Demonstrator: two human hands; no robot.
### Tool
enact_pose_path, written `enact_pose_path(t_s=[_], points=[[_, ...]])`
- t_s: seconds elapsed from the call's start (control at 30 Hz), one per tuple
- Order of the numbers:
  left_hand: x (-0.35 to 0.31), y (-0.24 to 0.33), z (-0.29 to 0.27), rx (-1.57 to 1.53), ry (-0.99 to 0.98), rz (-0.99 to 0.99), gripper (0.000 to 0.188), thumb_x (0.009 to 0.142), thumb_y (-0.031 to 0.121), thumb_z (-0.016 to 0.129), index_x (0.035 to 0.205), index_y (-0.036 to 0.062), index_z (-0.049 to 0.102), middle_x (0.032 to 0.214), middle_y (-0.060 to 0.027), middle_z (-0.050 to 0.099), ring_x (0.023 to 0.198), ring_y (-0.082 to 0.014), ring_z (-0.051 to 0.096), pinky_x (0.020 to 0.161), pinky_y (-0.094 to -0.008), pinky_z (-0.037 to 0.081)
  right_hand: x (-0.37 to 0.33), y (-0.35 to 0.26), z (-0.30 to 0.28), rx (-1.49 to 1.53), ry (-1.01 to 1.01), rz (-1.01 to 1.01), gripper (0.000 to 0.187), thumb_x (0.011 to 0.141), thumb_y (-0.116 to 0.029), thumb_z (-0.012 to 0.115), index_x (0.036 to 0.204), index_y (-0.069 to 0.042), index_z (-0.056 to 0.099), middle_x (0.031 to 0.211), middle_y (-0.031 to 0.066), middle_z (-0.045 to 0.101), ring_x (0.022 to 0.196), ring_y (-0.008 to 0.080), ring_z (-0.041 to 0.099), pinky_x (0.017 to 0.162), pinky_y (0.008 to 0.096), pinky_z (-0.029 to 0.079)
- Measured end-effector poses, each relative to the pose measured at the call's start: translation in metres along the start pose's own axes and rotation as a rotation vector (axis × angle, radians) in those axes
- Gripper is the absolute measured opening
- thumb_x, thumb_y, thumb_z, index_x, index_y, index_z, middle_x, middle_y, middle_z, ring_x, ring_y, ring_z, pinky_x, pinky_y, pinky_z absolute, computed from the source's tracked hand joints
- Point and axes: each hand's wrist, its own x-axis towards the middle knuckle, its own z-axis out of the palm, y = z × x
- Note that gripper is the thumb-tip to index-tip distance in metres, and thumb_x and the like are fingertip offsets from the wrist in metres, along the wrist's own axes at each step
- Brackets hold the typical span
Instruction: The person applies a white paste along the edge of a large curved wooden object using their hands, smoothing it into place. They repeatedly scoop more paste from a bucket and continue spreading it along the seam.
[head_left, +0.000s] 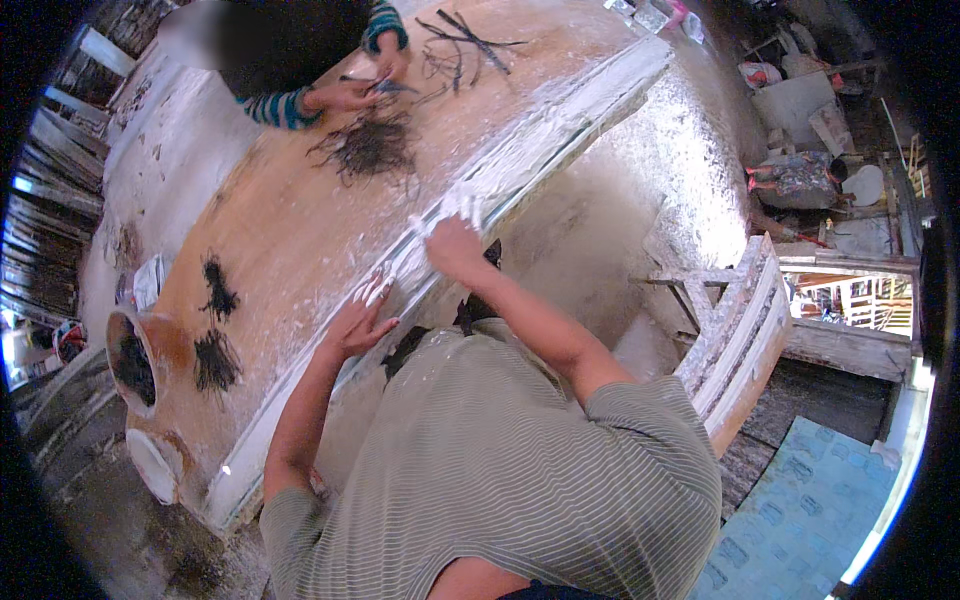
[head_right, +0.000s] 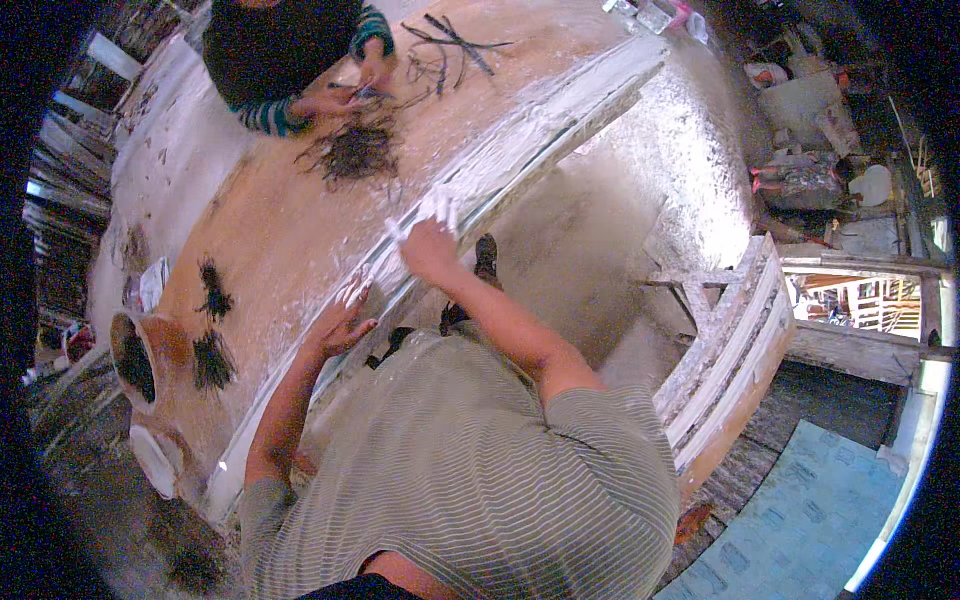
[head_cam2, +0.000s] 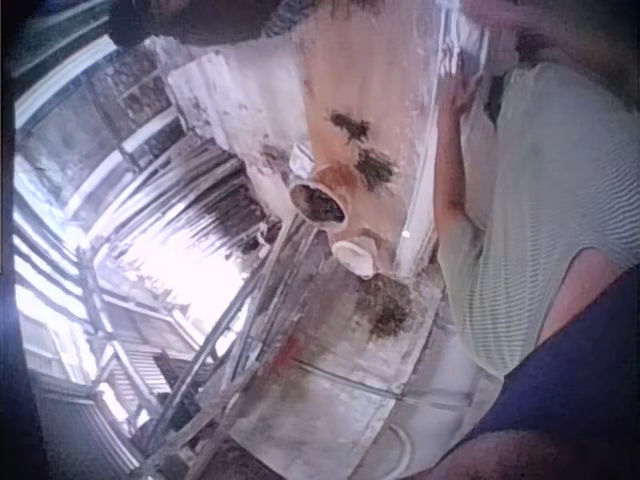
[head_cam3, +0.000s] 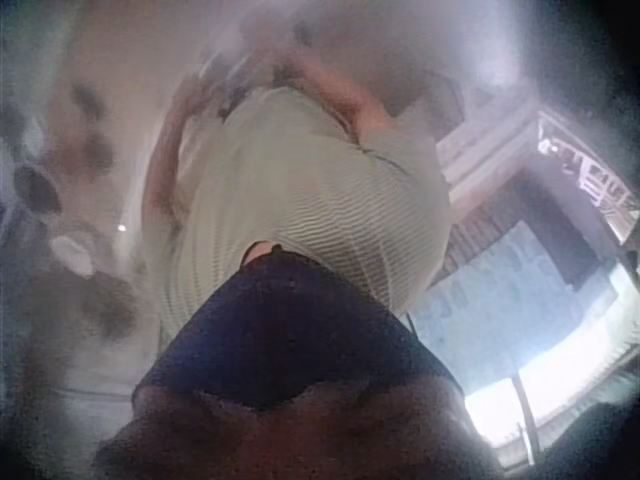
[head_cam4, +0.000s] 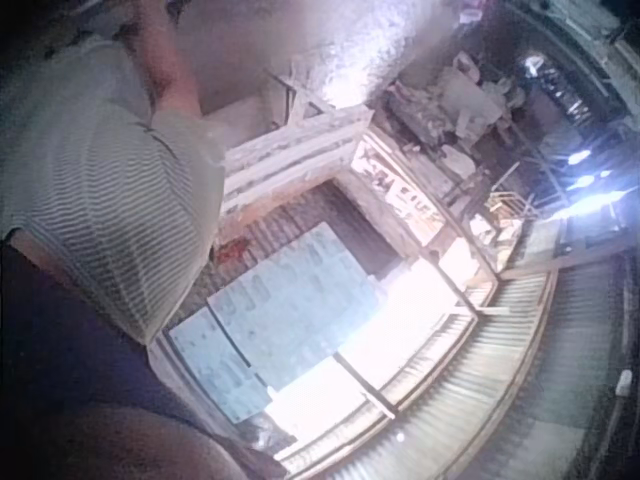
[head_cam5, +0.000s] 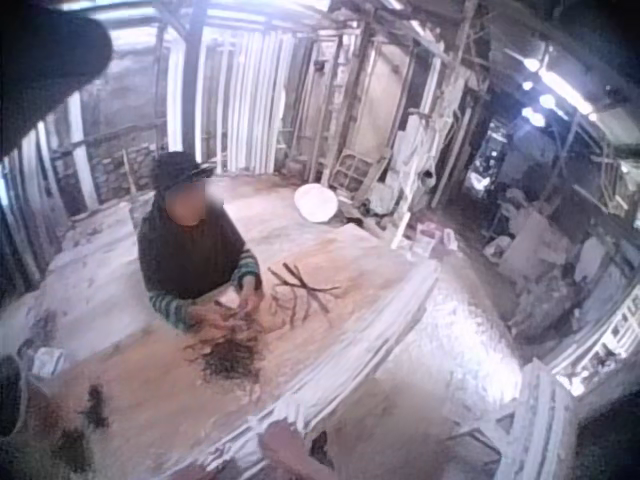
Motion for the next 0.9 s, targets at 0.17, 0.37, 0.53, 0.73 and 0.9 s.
enact_pose_path(t_s=[0.17,0.37,0.53,0.73,0.9], points=[[0.101,0.029,-0.016,-0.097,-0.055,0.034,0.076,0.092,0.042,0.050,0.148,-0.0016,0.022,0.155,-0.0270,0.012,0.145,-0.0390,0.013,0.117,-0.0411,0.016,0.107,0.170,-0.046,-0.136,0.250,0.161,0.045,0.091,-0.038,0.049,0.105,0.002,0.062,0.110,0.0236,0.060,0.104,0.0404,0.058,0.090,0.0506,0.047],[0.225,0.079,-0.034,-0.054,-0.040,-0.002,0.072,0.095,0.041,0.047,0.147,-0.0035,0.023,0.154,-0.0292,0.013,0.144,-0.0412,0.013,0.117,-0.0419,0.016,0.208,0.343,-0.160,0.120,0.264,0.205,0.035,0.090,-0.029,0.046,0.096,0.000,0.065,0.106,0.0223,0.063,0.110,0.0397,0.057,0.091,0.0508,0.046],[0.322,0.108,-0.040,0.057,-0.028,0.035,0.070,0.097,0.047,0.041,0.143,-0.0043,0.031,0.153,-0.0277,0.018,0.144,-0.0390,0.016,0.117,-0.0428,0.018,0.210,0.372,-0.176,0.100,0.335,0.116,0.028,0.090,-0.021,0.049,0.099,0.002,0.061,0.100,0.0275,0.060,0.098,0.0445,0.057,0.085,0.0508,0.047],[0.427,0.143,-0.051,0.059,0.055,0.124,0.069,0.097,0.049,0.041,0.142,-0.0029,0.035,0.151,-0.0272,0.022,0.143,-0.0381,0.019,0.116,-0.0424,0.020,0.163,0.309,-0.151,0.108,0.130,0.053,0.039,0.086,-0.032,0.056,0.105,0.002,0.058,0.115,0.0275,0.057,0.104,0.0430,0.057,0.090,0.0540,0.046],[0.515,0.178,-0.050,0.046,0.262,0.209,0.068,0.096,0.051,0.040,0.142,0.0002,0.037,0.151,-0.0207,0.028,0.141,-0.0352,0.024,0.114,-0.0424,0.027,0.219,0.393,-0.149,-0.165,0.318,0.103,0.033,0.081,-0.026,0.058,0.105,-0.003,0.062,0.105,0.0173,0.063,0.094,0.0372,0.062,0.078,0.0502,0.051]])
